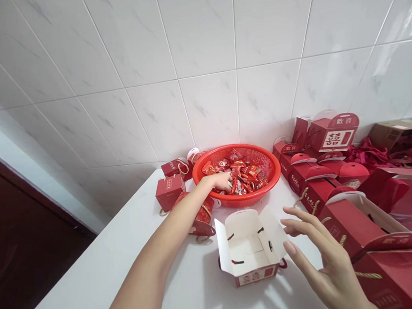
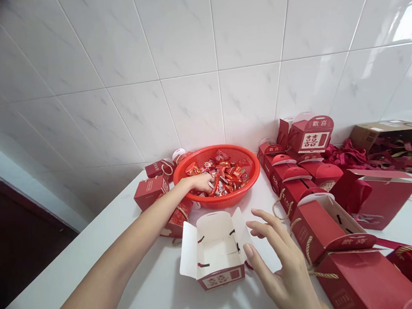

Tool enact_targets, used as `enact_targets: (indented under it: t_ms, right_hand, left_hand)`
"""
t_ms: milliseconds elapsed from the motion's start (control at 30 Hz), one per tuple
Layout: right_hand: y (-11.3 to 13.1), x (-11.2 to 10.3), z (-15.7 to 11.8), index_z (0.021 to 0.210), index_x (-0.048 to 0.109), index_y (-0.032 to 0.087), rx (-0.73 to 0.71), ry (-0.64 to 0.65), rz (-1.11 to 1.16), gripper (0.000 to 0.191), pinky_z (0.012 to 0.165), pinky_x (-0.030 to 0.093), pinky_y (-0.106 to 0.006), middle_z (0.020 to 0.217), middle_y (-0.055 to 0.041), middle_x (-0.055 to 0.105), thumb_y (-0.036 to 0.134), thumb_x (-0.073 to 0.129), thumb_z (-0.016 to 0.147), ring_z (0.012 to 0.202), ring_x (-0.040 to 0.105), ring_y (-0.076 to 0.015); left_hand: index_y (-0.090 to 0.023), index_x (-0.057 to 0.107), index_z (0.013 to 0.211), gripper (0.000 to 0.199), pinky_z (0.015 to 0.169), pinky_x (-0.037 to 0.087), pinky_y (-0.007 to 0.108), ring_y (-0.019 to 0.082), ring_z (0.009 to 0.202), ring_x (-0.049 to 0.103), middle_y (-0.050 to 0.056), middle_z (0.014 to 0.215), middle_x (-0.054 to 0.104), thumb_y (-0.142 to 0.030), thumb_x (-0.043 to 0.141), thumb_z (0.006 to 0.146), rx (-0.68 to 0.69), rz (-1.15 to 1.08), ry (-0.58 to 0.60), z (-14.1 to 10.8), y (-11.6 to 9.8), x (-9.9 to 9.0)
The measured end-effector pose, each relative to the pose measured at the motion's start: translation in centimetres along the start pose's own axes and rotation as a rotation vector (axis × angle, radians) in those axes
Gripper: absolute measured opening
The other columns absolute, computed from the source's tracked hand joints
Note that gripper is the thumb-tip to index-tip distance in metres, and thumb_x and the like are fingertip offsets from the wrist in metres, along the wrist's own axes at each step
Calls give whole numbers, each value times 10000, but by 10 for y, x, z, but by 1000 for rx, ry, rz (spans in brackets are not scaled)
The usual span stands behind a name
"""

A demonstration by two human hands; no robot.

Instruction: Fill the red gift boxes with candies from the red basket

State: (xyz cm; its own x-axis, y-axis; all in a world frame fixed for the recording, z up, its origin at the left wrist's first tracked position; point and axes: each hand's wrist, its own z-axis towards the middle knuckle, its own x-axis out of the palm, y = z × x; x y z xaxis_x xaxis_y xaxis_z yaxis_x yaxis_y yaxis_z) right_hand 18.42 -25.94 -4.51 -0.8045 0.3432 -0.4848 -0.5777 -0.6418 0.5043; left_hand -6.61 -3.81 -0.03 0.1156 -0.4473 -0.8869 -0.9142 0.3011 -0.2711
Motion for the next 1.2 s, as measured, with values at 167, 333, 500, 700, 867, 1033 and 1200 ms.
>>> enact_targets:
  t_ms: [167,333,500,700,867,1033,1200]
  right_hand:
    - [-1,1,-1,1158,633,254,5,7,24,187,786,596,-300,1328,-108,619,322,579,993,991,717,-202]
    - [-1,2,0,1164,629,258,0,2,11,188,788,604,-306,1325,-109,623,327,573,998,1071,707,-226]
    - [1,2,2,1137,631,254,-16,0,-9,174,757,607,-306,1298,-114,636,343,567,1001,983,728,-212]
    - [1,2,1,1114,632,244,-15,2,2,158,772,593,-304,1302,-117,623,335,563,1005,901,728,-180]
    - [2,2,1,1124,632,245,-14,-2,7,164,772,588,-290,1304,-112,620,336,567,1004,875,724,-166]
    - [0,2,0,1144,629,252,0,-4,19,173,792,589,-291,1316,-110,613,330,571,1000,895,721,-170]
    - [-3,2,-2,1160,624,257,21,30,49,179,790,593,-273,1327,-106,606,293,596,987,858,712,-154]
  left_hand:
    - [-164,705,911,309,677,523,241,205,790,682,34,879,736,-41,625,639,13,-29,-158,-3,-5,-2]
    - [-177,730,1052,372,867,529,217,212,1036,685,45,1164,728,-54,610,723,-4,-86,-352,-4,-7,-9]
    - [-193,754,1020,326,924,527,221,202,1041,697,19,1115,759,-56,613,760,-22,-137,-472,-5,-5,-10]
    - [-169,756,1048,344,910,528,197,182,1042,702,44,1139,759,-16,589,789,-79,-153,-596,-4,-2,-10]
    - [-161,744,1085,443,968,511,280,232,1139,663,97,1196,728,49,552,745,-161,-64,-641,-4,2,-9]
    - [-205,774,996,348,914,517,285,256,1083,680,80,1132,739,-43,643,717,-105,48,-502,-1,4,-8]
    - [-234,787,881,254,792,535,251,236,893,720,44,891,777,-151,758,643,-26,114,-260,22,-2,-14]
